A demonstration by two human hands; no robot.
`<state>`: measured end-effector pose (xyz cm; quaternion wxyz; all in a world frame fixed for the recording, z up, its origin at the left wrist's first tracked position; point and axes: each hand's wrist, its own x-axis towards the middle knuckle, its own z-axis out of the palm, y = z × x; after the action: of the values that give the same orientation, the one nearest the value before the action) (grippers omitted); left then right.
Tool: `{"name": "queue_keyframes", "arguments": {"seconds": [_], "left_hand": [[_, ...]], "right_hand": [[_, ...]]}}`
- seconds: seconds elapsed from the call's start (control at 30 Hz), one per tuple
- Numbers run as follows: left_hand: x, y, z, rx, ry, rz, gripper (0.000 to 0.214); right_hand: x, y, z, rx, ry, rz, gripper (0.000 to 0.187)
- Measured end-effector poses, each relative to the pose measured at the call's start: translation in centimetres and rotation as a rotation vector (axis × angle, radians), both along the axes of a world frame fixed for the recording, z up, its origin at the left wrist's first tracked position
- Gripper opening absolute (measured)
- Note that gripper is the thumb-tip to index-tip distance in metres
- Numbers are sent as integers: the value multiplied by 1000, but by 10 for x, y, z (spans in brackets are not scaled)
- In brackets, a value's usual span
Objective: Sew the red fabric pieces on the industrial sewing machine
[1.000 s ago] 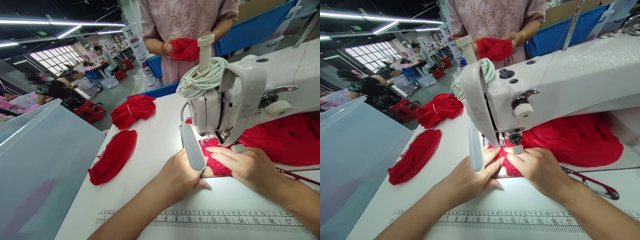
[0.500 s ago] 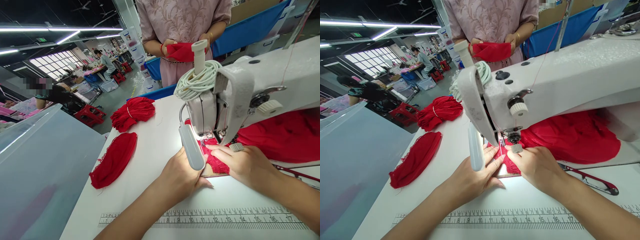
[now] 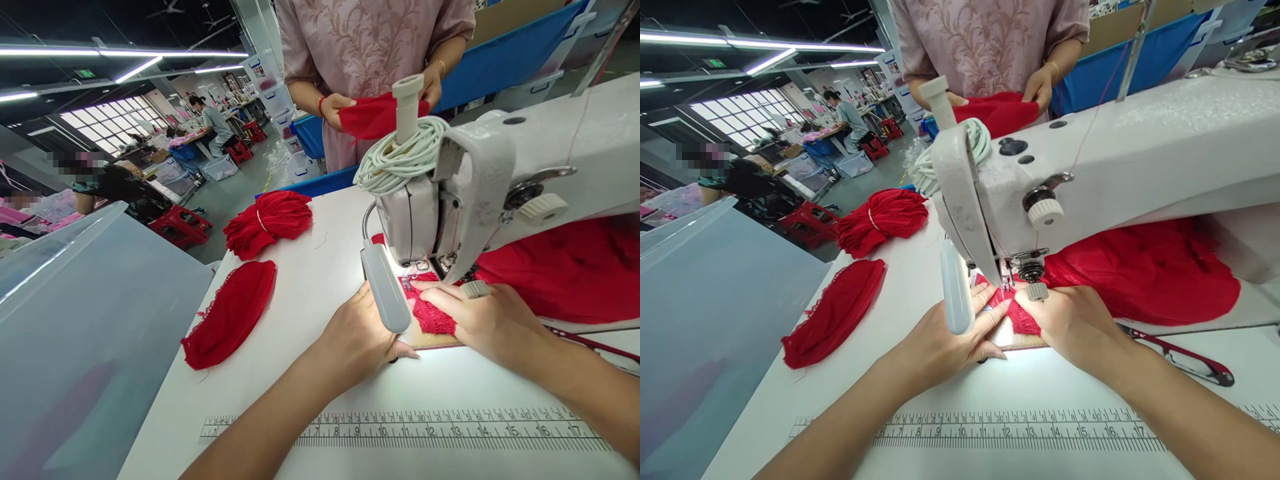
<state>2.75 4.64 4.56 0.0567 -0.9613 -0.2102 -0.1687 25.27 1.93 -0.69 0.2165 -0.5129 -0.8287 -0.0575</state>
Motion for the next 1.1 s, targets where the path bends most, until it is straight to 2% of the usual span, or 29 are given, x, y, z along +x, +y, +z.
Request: {"name": "queue_keyframes", "arguments": {"seconds": [0.13,0.27,0.5,0.67,0.83,0.97,1.1], "left_hand": [[-1,-1,-1,-4,39,14,59],[-1,-1,-1,-9,54,11,58],[0,2,2,-16,93,0,55],[-1,6,1,-4,-20,-36,59],[-2,9,-1,-9,-46,-51,59],[-3,10,-1,-50,-9,-34,57],[-4,11,0,-51,14,-40,53]], "right_hand": [[-3,0,10,94,-39,19,43],[-4,-1,18,86,-44,44,42],[-3,-1,13,100,-38,55,37],[-5,0,20,109,-35,44,24],[-10,-2,33,143,-77,56,25],[-11,-3,33,164,-91,29,22],[-11,-4,29,118,-79,5,25]]}}
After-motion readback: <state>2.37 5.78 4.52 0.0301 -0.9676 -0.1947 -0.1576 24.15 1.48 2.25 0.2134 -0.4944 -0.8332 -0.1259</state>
